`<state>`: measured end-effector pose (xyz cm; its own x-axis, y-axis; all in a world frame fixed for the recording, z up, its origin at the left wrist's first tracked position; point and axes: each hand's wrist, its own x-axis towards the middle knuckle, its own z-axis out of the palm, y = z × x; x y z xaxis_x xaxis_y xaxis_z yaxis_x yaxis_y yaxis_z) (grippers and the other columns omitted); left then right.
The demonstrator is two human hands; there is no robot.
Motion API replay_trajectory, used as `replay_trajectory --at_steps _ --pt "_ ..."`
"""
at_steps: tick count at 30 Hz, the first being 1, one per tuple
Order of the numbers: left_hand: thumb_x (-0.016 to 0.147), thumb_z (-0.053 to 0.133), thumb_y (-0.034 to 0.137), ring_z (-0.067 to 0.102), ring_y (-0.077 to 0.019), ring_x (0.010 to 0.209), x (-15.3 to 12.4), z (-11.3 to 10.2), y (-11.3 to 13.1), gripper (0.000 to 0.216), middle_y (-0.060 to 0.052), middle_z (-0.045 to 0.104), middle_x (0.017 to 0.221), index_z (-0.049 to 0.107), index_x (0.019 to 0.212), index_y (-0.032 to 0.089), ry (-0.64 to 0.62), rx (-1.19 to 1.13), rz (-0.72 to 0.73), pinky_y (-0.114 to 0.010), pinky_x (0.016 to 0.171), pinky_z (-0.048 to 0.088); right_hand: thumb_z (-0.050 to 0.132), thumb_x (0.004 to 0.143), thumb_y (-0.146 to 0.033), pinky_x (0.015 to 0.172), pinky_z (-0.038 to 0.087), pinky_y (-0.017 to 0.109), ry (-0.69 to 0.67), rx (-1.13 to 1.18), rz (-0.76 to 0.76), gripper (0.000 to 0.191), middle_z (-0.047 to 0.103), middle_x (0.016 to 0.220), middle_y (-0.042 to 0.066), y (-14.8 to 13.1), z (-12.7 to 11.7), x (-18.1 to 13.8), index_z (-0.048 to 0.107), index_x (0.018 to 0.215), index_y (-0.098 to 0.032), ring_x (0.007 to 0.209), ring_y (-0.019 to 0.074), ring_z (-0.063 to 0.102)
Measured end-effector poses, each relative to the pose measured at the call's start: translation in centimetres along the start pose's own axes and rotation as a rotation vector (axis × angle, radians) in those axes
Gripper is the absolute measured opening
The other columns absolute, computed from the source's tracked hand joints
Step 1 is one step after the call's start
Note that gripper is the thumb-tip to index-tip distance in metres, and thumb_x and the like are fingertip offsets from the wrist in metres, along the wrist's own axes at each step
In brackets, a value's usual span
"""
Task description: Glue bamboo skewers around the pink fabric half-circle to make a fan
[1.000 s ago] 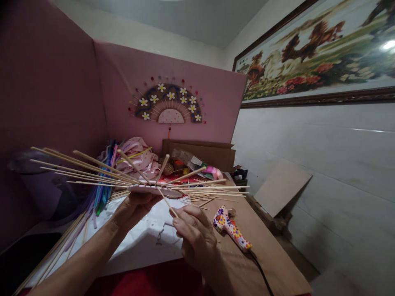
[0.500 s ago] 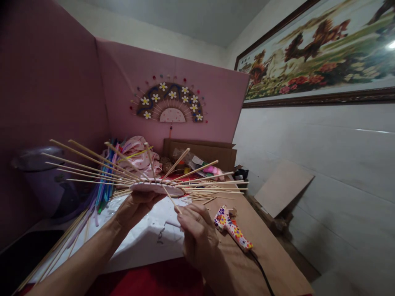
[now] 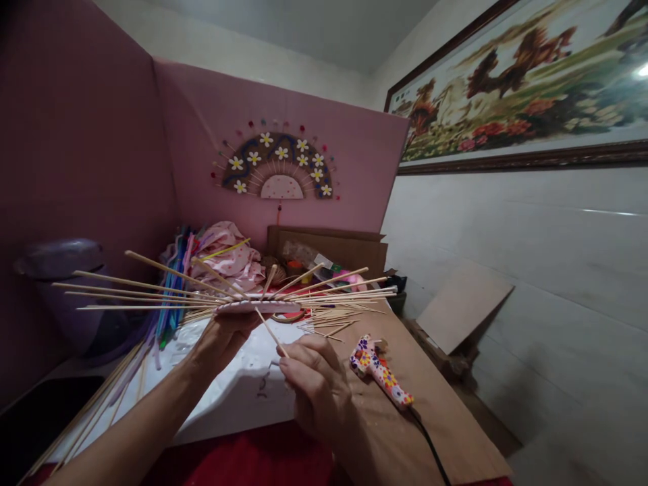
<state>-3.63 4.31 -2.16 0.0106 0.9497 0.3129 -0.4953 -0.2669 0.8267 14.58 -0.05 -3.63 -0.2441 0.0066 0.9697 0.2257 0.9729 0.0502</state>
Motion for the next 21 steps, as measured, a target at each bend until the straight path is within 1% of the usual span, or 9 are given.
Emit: replay_trajectory --at_steps 5,7,11,14,17,21 --pt "0.057 0.075 0.01 0.063 -0.0218 0.087 -0.08 0.14 -0.03 0.011 -0.004 0.071 0.077 0.074 0.068 0.014 0.013 0.021 -0.015 -0.037 0.093 0.043 0.044 0.081 0.004 0.079 0.052 0.042 -0.002 -0.018 -0.017 0.04 0.065 0.103 0.013 0.01 0.02 0.32 0.048 0.117 -0.012 0.096 0.0193 0.061" --pt "0.058 0.075 0.012 0.063 -0.0214 0.086 -0.14 0.15 -0.03 0.01 -0.004 0.071 0.076 0.074 0.068 0.013 0.012 0.033 -0.024 -0.037 0.093 0.044 0.044 0.081 0.004 0.079 0.052 0.042 -0.011 -0.031 -0.013 0.04 0.066 0.102 0.013 0.04 0.07 0.38 0.049 0.117 -0.013 0.095 0.0188 0.062" --pt "0.057 0.076 0.012 0.063 -0.0191 0.083 -0.19 0.14 -0.07 0.011 -0.003 0.071 0.075 0.073 0.068 0.014 0.036 0.023 -0.035 -0.036 0.093 0.045 0.041 0.085 0.0 0.078 0.053 0.043 -0.003 -0.065 0.022 0.035 0.066 0.103 0.012 0.06 0.0 0.36 0.048 0.116 -0.015 0.095 0.0193 0.062" --pt "0.057 0.077 0.012 0.063 -0.0181 0.084 -0.13 0.12 -0.15 0.011 -0.001 0.071 0.075 0.073 0.067 0.016 0.03 -0.021 -0.029 -0.035 0.093 0.045 0.04 0.087 -0.004 0.078 0.053 0.043 0.019 -0.091 0.039 0.031 0.068 0.099 0.011 0.0 -0.23 0.23 0.048 0.114 -0.017 0.092 0.0194 0.064" --pt "0.057 0.077 0.011 0.063 -0.0184 0.085 -0.02 0.08 -0.24 0.012 -0.001 0.071 0.077 0.072 0.067 0.016 0.034 -0.007 -0.012 -0.033 0.091 0.047 0.041 0.087 -0.004 0.078 0.053 0.043 0.012 -0.073 0.051 0.032 0.068 0.1 0.011 -0.04 -0.36 0.04 0.047 0.115 -0.017 0.091 0.0191 0.064" --pt "0.055 0.077 0.011 0.062 -0.0176 0.081 0.03 0.08 -0.35 0.014 0.0 0.069 0.074 0.071 0.067 0.017 0.063 0.017 0.026 -0.031 0.085 0.048 0.042 0.086 -0.003 0.08 0.052 0.043 -0.002 -0.059 -0.005 0.032 0.068 0.1 0.012 -0.12 -0.15 0.08 0.048 0.115 -0.015 0.092 0.0188 0.063"
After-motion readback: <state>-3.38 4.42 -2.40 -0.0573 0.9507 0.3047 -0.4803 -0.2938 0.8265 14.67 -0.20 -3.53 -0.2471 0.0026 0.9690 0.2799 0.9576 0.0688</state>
